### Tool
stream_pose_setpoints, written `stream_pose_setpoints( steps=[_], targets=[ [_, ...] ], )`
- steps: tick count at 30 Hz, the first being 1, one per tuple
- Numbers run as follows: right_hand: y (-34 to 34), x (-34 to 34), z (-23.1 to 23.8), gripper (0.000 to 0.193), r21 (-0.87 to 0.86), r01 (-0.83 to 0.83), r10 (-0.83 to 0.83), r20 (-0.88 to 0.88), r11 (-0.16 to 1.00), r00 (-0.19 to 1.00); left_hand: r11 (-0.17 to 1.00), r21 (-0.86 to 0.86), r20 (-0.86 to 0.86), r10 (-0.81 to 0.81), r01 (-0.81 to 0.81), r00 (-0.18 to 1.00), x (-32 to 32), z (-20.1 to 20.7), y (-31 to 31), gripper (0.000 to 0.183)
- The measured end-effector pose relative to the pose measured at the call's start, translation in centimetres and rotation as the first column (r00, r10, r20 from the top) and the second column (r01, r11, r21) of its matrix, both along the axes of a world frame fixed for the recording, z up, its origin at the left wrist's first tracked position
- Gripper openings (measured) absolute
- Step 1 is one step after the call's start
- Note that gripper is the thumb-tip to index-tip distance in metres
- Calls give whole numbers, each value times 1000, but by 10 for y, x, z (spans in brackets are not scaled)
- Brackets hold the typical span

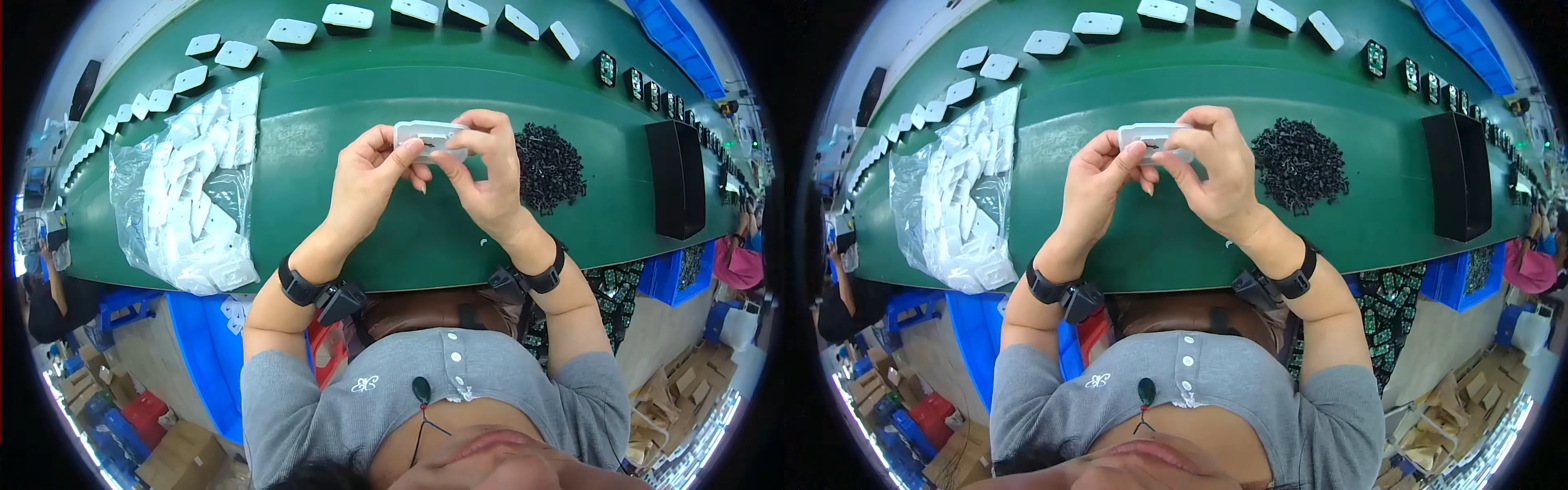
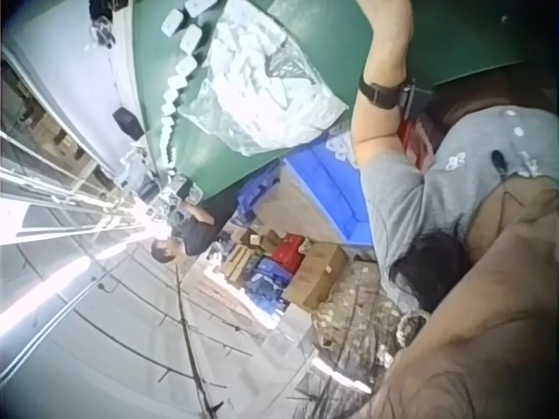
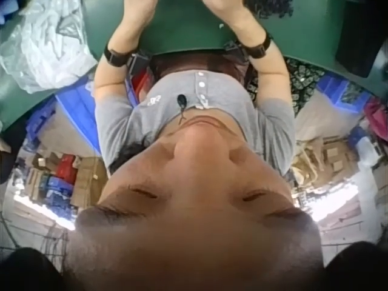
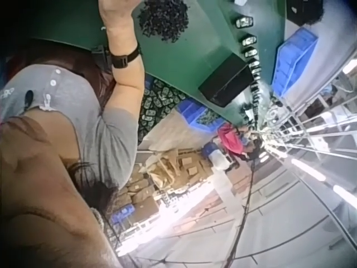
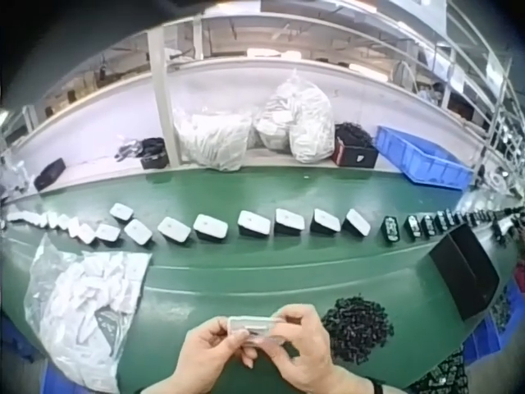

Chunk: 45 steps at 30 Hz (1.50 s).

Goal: The person picks up a white plastic cover, inserts a small black component into it, and then presses the cover onto a black electronic housing. The completed unit is then placed onto the green conveyor belt with the others.

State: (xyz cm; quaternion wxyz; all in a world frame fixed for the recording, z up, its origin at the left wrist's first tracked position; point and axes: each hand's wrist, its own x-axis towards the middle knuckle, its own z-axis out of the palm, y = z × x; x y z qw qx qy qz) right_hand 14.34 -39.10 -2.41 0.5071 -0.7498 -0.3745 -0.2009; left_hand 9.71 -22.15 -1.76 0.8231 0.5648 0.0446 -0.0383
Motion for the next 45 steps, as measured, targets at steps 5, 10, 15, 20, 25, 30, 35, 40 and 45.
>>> stream_pose_setpoints(
  steps=[5,10,15,20,25,30,35,40,45],
  targets=[
    [5,-4,1,16,-64,30,-31,-21,998,999,998,-48,11,32,-32,999,-1,0,1,17],
    [6,-4,-1,18,-50,32,-32,-4,998,999,999,-23,22,33,-33,999,-2,-1,0,17],
    [1,-6,14,24,83,-65,98,-500,994,860,992,114,85,39,-48,996,-3,-1,-1,14],
    [-14,8,24,21,7,-266,164,-802,964,574,967,197,28,-168,159,985,-2,-3,8,12],
    [-20,11,22,20,139,-190,224,-796,972,562,972,131,69,-205,194,976,2,6,1,16],
    [-9,15,10,36,237,-206,310,-812,950,495,975,213,74,52,-67,996,8,-4,9,15],
    [-58,80,54,38,-183,184,-242,-380,966,893,849,507,26,158,-149,987,19,-24,36,12],
    [-161,223,17,53,-473,870,-733,543,138,411,471,833,328,3,-291,945,26,-20,28,8],
    [-198,244,25,59,-881,344,-882,-149,324,448,296,938,209,-59,-183,976,20,-12,22,20]
  ],
)
